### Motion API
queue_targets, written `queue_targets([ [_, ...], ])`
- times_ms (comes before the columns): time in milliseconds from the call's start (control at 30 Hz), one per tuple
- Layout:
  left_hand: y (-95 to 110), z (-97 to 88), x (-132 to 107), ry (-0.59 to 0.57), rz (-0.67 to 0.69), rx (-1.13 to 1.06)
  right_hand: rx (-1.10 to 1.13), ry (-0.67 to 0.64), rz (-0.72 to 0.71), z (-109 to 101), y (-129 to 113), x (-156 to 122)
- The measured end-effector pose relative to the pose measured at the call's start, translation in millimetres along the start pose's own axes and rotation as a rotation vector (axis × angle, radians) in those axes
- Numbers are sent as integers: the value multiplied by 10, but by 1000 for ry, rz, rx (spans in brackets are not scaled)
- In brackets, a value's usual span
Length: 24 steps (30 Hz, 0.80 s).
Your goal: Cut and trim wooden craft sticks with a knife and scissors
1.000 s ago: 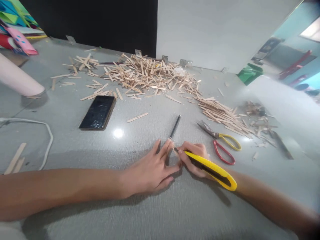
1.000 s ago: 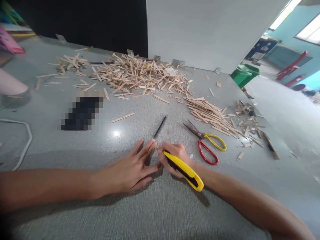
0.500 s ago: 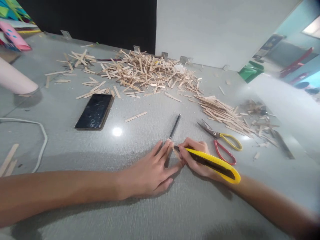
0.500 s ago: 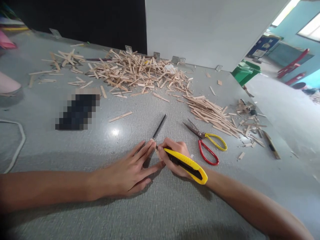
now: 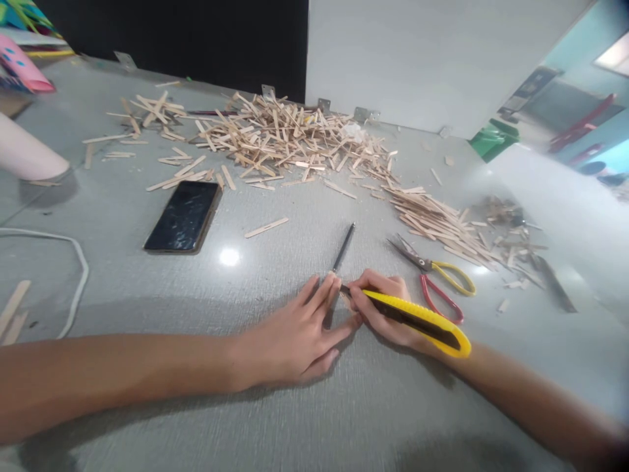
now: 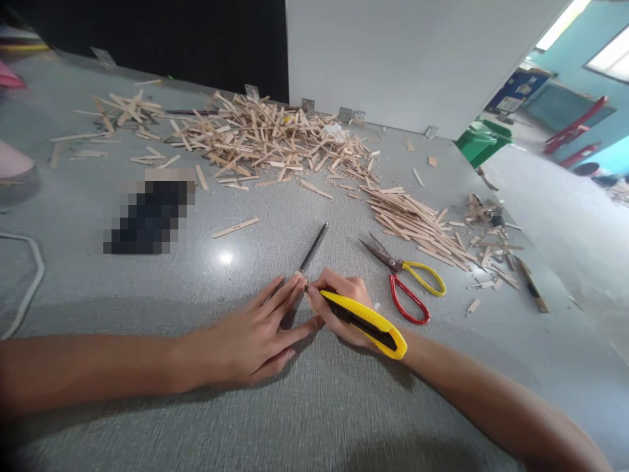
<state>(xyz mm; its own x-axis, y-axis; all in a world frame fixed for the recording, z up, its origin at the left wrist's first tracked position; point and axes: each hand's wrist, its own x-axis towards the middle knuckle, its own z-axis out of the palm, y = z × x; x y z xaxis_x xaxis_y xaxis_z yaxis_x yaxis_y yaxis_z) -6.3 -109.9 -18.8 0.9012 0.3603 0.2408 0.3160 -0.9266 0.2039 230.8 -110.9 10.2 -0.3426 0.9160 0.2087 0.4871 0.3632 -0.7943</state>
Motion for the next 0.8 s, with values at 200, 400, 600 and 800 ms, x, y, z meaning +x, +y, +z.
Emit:
queue_targets([
  [200,13,-13,21,34,-28,188,-92,150,-21,15,76,-33],
  [400,-86,-139,92,10,-91,300,-241,217,-23,7,120,24],
  [600,-171,-155,134,-8,-127,272,-679,65,-39,-228,259,101],
  [800,-374,-147,163,31,-226,232,-1235,4,3,-537,382,245],
])
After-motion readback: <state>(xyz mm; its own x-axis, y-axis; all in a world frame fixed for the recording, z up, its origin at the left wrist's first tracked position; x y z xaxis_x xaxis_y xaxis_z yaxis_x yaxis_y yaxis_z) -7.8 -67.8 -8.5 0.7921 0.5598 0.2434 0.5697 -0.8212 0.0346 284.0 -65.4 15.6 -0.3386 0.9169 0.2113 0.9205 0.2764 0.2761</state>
